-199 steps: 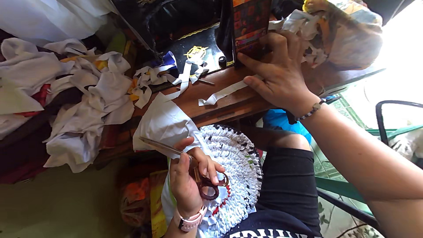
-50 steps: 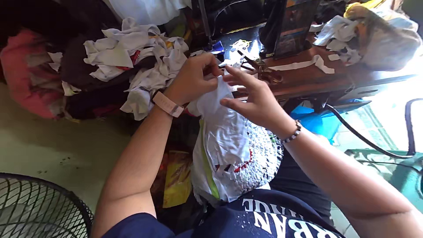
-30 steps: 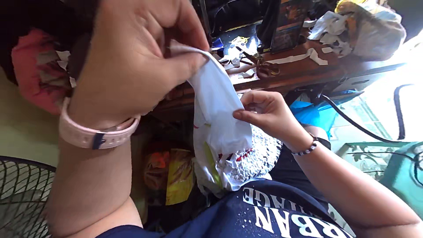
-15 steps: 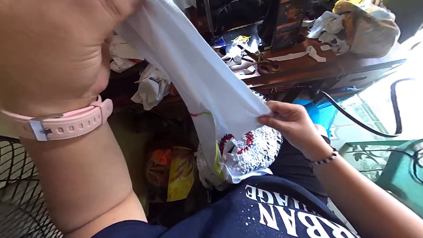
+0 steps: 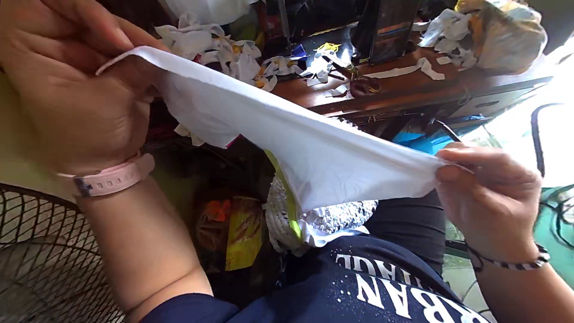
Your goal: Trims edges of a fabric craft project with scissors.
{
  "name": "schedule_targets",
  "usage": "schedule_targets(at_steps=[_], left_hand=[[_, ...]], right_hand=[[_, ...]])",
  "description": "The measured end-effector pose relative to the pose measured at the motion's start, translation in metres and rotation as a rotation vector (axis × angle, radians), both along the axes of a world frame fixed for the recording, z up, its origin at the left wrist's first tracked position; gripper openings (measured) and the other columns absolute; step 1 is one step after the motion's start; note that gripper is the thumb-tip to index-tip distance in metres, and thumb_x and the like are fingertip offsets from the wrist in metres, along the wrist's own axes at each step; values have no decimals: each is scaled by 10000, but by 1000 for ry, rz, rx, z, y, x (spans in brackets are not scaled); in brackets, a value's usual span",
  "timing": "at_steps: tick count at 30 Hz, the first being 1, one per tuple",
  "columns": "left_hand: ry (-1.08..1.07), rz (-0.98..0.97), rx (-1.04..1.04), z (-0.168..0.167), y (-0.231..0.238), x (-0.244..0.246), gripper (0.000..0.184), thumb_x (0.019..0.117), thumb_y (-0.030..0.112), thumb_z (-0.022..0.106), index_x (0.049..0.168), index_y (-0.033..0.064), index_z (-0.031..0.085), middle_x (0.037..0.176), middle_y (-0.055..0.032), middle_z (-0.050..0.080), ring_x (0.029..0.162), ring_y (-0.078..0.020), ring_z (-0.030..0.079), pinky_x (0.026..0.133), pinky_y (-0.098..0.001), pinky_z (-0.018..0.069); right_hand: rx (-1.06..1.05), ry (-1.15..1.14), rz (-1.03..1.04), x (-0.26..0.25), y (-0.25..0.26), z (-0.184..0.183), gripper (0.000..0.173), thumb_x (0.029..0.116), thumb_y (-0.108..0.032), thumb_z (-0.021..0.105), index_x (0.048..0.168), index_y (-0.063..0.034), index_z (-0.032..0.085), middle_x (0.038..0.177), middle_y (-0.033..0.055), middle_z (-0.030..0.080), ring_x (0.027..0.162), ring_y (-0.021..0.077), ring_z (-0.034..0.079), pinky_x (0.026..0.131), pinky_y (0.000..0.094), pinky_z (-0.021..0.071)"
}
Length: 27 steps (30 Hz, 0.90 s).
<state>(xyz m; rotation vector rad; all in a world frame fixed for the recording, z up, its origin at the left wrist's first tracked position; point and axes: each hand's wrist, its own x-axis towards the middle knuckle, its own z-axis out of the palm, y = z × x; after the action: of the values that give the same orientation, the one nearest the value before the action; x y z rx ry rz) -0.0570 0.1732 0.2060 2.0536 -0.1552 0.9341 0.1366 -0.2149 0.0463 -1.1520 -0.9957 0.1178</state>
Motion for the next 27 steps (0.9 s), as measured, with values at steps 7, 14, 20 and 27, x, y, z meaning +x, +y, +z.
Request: schedule_targets(at_steps=[7,14,20,27], left_hand=[[177,-53,-112,-29,24,25,245,957,30,655,1066,249,647,1048,132,738,928,-41,719,801,-248,622],[348,15,-186,-53,36,50,223,976,3,552,1048,212,580,972,124,727,811,-22,712,705,-232,619],[425,38,-274,-69,43,72,181,989,17,531,1037,179,595,995,83,696,848,-55,701,703,-265,622],[441,16,-317,-82,50,92,183,995,24,527,1017,199,574,898,102,679,788,-38,683,683,-252,609]], right_hand=[[-27,96,49,-6,5,-29,172,996,-180,661,1114,-206,784,975,-60,701,862,49,663,774,222,582],[-96,137,93,-6,7,-56,201,1008,-147,637,1139,-176,786,1018,-4,689,857,91,670,755,248,599],[-141,118,41,-5,8,-62,224,997,-115,641,1146,-197,785,1059,-2,672,890,108,683,781,268,624],[-150,117,-8,-5,11,-63,301,958,-86,681,1245,-162,733,1071,6,683,899,121,688,797,280,624]])
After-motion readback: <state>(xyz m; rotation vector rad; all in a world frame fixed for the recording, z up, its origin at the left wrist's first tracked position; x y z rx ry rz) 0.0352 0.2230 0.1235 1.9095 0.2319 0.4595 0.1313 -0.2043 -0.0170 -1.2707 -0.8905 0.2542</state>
